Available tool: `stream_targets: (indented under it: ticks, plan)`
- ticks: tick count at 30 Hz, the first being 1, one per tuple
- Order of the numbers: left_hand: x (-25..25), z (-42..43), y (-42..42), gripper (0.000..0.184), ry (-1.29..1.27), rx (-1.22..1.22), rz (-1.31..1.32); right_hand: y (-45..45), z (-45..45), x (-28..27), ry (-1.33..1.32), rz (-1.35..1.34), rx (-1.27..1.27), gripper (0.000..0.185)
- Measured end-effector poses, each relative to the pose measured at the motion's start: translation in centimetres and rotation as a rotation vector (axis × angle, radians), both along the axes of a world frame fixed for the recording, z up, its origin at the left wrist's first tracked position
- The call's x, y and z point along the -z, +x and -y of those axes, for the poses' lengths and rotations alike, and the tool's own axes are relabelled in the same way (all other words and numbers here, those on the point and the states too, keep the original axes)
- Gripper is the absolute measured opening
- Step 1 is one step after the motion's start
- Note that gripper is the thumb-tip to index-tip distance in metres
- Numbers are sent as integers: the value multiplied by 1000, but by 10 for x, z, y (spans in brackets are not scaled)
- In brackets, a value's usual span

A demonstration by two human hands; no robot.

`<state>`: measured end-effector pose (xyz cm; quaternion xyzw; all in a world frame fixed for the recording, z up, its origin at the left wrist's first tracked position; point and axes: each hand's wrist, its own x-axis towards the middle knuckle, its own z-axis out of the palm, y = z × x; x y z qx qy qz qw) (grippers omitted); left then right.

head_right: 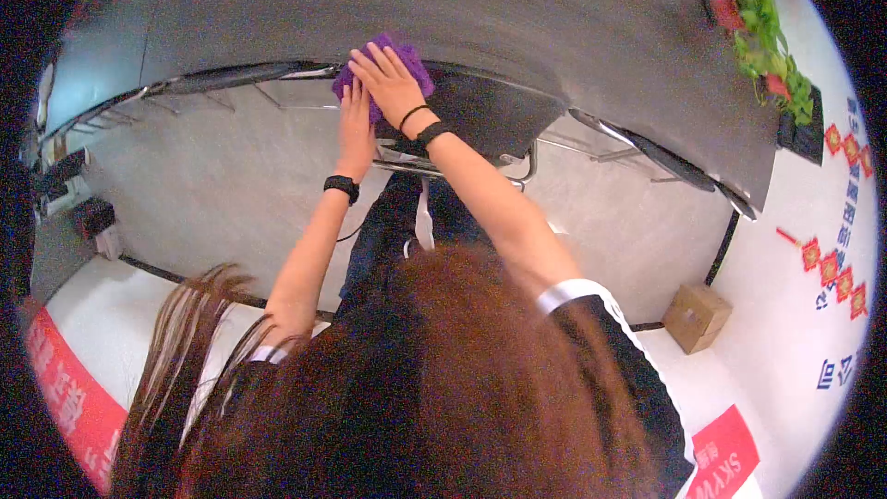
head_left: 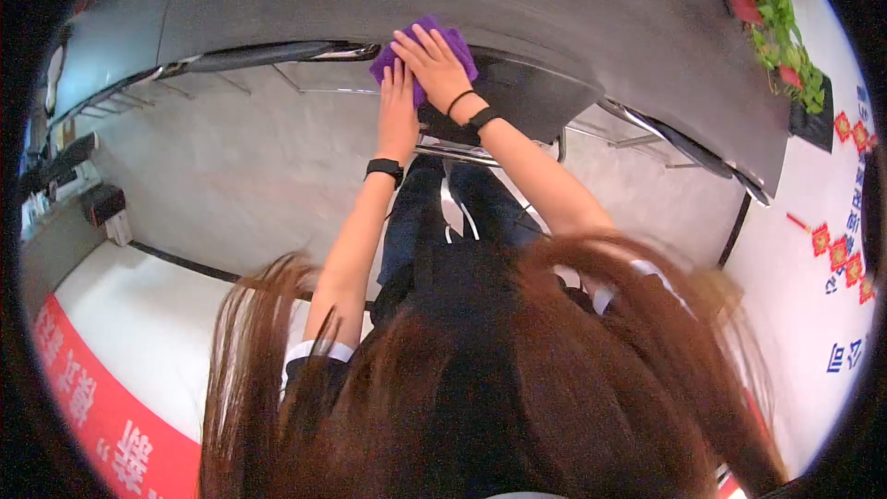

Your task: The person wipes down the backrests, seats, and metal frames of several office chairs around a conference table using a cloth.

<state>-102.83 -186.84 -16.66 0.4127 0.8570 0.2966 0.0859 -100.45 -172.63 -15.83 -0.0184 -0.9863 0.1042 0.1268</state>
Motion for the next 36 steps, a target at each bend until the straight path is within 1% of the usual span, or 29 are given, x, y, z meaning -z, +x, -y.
stream_targets:
  ticks: [2,5,6,10,11,12,13,14,15,16,17,18,19,21,22,23,26,29,30,32,33,36]
  plan:
    - [-10,-7,0,71,-39,51,-17,3,-5,0,51,-5,-23,50]
    - [-20,-26,14,71,-33,107,-12,25,-24,-9,-32,-68,-20,49]
    - [-24,-34,21,70,-20,124,-4,35,-31,-14,-53,-74,9,49]
    - [-22,-81,57,74,18,287,-126,96,-75,-27,-153,-94,126,52]
    - [-20,-94,67,73,30,336,-116,114,-87,-28,-186,-104,167,53]
    - [-18,-109,79,68,42,379,-178,133,-98,-28,-219,-111,206,53]
    - [-20,-121,88,64,-13,446,-221,150,-106,-26,-255,-128,245,53]
    - [-19,-135,98,59,-69,512,-266,167,-114,-20,-336,-160,291,60]
    - [-21,-148,111,54,-35,558,-304,184,-122,-14,-357,-181,349,62]
    - [-22,-163,123,52,-22,598,-308,201,-130,-9,-378,-205,408,64]
    - [-20,-177,133,52,-29,636,-354,214,-135,-2,-348,-230,476,58]
    - [-19,-188,142,52,-36,673,-398,225,-140,1,-358,-233,530,65]
    - [-19,-199,150,51,-60,688,-450,235,-144,11,-423,-276,583,69]
    - [-4,-213,158,51,-71,811,-469,247,-145,30,-580,-357,705,79]
    - [6,-221,162,51,-76,872,-479,253,-143,39,-580,-387,746,79]
    - [19,-225,166,51,-149,889,-554,256,-140,48,-579,-417,788,79]
    - [32,-224,167,51,-189,914,-690,259,-135,71,-549,-447,849,80]
    - [41,-209,159,53,-217,968,-678,252,-110,82,-665,-475,953,82]
    - [44,-204,156,53,-241,1007,-674,253,-96,94,-725,-377,1018,85]
    - [82,-191,155,52,-249,1085,-541,253,-72,116,-946,-283,1177,88]
    - [97,-182,156,52,-256,1122,-470,255,-62,130,-1020,-127,1250,88]
    - [98,-164,155,53,-338,1089,-49,264,-39,160,-1165,37,1271,90]
